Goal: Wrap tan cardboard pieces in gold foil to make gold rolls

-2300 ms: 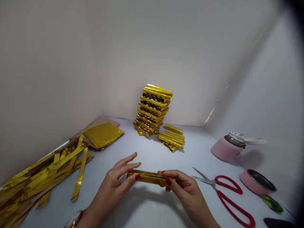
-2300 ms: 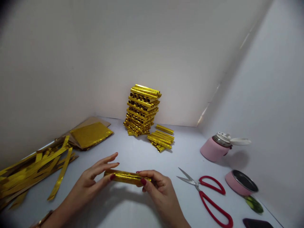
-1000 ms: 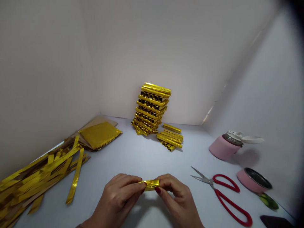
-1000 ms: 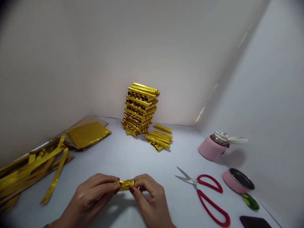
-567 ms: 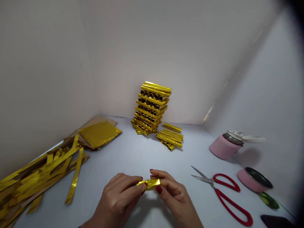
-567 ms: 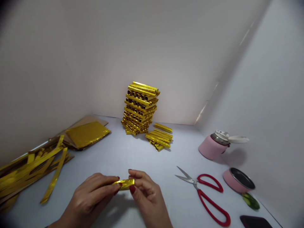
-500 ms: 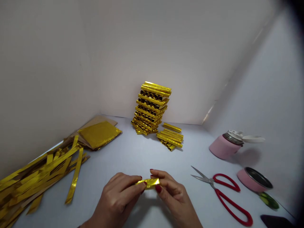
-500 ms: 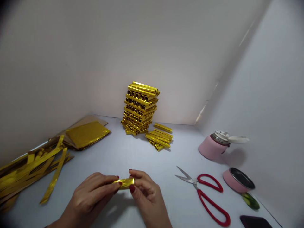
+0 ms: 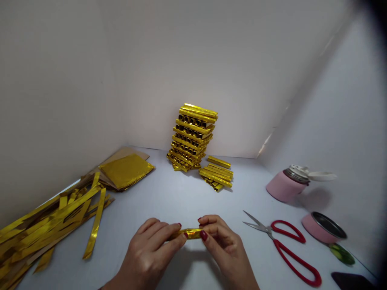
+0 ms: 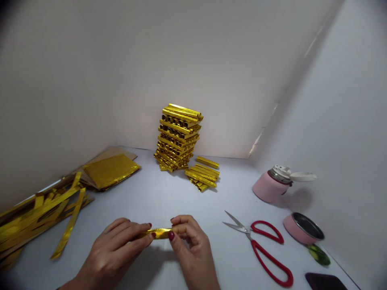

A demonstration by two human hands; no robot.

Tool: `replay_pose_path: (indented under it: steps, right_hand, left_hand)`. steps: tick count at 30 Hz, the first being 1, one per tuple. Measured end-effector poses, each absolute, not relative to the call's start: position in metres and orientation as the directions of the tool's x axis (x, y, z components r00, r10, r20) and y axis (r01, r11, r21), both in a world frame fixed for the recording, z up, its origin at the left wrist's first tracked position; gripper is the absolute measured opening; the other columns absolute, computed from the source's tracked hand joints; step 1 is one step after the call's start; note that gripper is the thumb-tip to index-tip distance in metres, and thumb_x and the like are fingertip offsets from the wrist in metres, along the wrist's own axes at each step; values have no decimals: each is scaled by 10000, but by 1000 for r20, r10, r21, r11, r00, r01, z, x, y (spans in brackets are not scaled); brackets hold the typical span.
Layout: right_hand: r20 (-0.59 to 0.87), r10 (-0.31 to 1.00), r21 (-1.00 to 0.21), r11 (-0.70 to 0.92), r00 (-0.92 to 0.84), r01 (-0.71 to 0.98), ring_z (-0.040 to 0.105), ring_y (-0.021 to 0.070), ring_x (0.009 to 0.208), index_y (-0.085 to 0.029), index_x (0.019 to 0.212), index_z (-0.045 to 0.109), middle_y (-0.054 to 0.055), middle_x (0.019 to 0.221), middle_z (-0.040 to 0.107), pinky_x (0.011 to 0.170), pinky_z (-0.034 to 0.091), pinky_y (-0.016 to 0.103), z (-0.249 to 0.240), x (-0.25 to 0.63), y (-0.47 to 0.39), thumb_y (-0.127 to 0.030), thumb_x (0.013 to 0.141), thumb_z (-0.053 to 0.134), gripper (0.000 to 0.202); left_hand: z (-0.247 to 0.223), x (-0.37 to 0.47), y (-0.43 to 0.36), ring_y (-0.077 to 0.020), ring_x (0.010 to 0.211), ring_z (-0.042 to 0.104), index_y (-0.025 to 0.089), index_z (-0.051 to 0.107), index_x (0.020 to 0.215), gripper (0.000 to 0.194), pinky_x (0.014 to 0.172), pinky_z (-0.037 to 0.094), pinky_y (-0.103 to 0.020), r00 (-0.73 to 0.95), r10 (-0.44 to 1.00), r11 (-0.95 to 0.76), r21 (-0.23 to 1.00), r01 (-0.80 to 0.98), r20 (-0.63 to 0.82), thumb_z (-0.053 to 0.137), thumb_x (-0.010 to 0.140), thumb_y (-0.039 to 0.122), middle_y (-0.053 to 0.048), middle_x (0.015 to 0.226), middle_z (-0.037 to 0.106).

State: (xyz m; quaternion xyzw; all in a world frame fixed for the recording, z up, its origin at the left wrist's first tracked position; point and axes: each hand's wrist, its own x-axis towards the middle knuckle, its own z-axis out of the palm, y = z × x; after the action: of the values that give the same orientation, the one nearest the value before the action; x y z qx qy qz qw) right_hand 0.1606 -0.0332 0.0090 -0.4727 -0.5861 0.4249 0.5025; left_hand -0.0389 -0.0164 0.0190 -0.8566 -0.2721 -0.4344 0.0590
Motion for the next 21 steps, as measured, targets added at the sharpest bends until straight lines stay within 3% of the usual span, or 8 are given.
replay_pose_path:
  steps: [4,11,15,17,21]
  right_hand:
    - [119,992,-988,123,-46,96,587,195,868,-221,727,693,68,984,595,698,466,253,10,160,-33,-416,849,610,243]
    - [171,985,-975,171,-15,145,572,184,804,-201,661,607,53,895,580,672,464,248,9,158,-31,-430,848,597,296]
    - [212,977,-970,209,7,125,580,210,933,-237,902,623,65,1040,599,758,482,280,9,161,-31,-397,838,630,173]
    - [206,975,-970,215,-82,113,598,213,932,-251,1036,618,71,1061,624,782,488,300,10,162,-31,-380,850,622,227]
    - [152,979,-979,169,-139,115,625,201,826,-234,964,685,52,897,683,739,490,291,11,163,-30,-387,866,604,199]
  left_hand:
    - [19,-39,-17,-167,717,642,150,662,951,283,675,452,-310,508,396,-854,104,509,765,381,985,134,-79,897,717]
    - [18,-38,-15,-156,698,649,163,662,940,304,677,454,-305,508,415,-852,126,508,755,363,984,124,-60,878,715]
    - [15,-37,-14,-145,701,642,178,643,933,233,658,449,-293,431,448,-841,206,500,784,418,975,136,-48,874,712]
    - [12,-37,-15,-136,707,641,193,630,957,195,662,455,-287,418,464,-843,245,478,781,442,973,148,-37,880,712]
    - [8,-43,-12,-185,871,654,213,596,1114,189,787,488,-349,375,563,-786,337,518,736,535,936,208,-60,1005,697]
